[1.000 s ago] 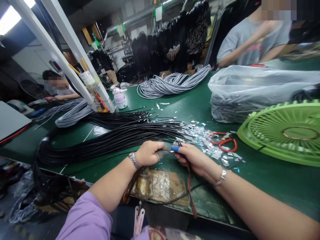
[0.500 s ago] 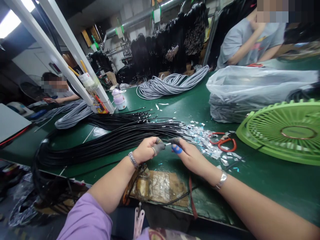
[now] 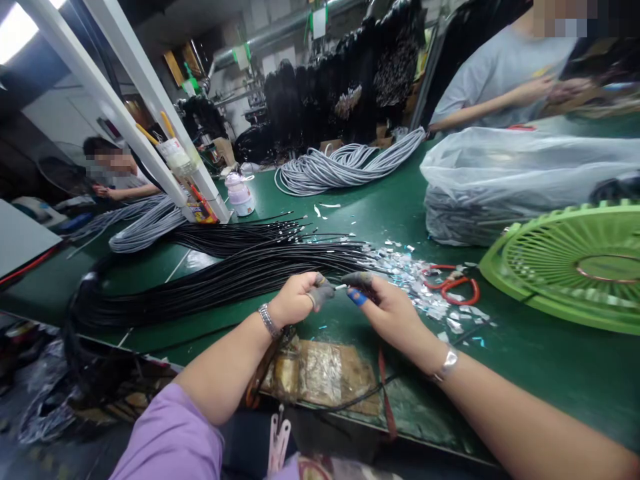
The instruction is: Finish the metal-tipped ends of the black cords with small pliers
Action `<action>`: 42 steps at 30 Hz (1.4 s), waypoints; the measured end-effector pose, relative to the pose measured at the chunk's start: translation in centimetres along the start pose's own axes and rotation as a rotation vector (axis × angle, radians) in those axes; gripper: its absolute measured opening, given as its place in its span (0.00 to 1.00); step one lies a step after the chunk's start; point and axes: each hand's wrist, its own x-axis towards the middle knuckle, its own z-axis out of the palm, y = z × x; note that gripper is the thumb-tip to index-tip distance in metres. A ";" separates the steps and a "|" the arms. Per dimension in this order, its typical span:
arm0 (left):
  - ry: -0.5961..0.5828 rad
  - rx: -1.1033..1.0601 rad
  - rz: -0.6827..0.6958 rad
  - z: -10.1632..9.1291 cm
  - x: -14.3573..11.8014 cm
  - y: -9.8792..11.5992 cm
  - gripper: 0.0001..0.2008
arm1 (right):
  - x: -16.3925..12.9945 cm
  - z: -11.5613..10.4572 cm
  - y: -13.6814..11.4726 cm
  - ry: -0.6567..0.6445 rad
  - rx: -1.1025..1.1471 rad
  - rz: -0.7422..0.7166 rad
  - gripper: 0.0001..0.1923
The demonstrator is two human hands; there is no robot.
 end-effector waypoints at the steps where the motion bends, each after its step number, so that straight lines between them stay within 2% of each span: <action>1: -0.018 -0.036 -0.030 0.0 0.0 0.0 0.15 | 0.0 -0.1 -0.1 -0.003 0.002 -0.014 0.09; 5: -0.058 -0.026 -0.080 0.1 0.1 -0.2 0.17 | 0.2 -0.4 -0.4 -0.032 -0.043 -0.015 0.10; 9: -0.044 0.164 0.071 -0.1 0.0 -0.5 0.13 | 0.3 -0.4 -0.2 -0.067 -0.106 0.029 0.11; 12: -0.101 0.218 0.165 -0.4 0.0 -0.5 0.12 | 0.5 -0.1 0.0 -0.115 -0.089 0.053 0.11; 17: -0.144 0.066 0.060 -0.6 0.0 -0.6 0.20 | 0.5 0.4 -0.2 -0.203 0.022 0.099 0.12; 21: -0.030 0.051 0.023 -0.3 0.3 -0.7 0.22 | 0.2 0.4 -0.6 -0.217 0.004 0.062 0.12; 23: 0.018 0.132 0.076 -0.2 0.3 -0.7 0.20 | 0.0 0.4 -0.7 -0.193 -0.059 0.014 0.12; 26: 0.035 0.365 0.206 -0.2 0.0 -0.7 0.15 | -0.3 0.3 -0.7 -0.146 -0.185 -0.061 0.11; 28: -0.008 0.504 0.265 -0.3 -0.2 -0.6 0.12 | -0.3 0.2 -0.5 -0.119 -0.265 -0.087 0.09; 30: -0.097 0.541 0.296 -0.4 -0.3 -0.6 0.11 | -0.1 0.2 -0.3 -0.120 -0.310 -0.072 0.07; 33: -0.203 0.405 0.282 -0.4 -0.1 -0.6 0.13 | 0.4 0.1 0.0 -0.173 -0.247 0.013 0.11; 36: -0.204 0.188 0.147 -0.4 0.2 -0.7 0.16 | 0.7 0.0 0.2 -0.167 -0.105 0.062 0.14; 39: -0.194 0.031 0.028 -0.4 0.3 -0.7 0.20 | 0.8 -0.2 0.1 -0.128 0.050 0.032 0.13; 42: -0.205 -0.036 -0.028 -0.3 0.2 -0.5 0.23 | 0.7 -0.3 -0.1 -0.143 0.150 -0.013 0.11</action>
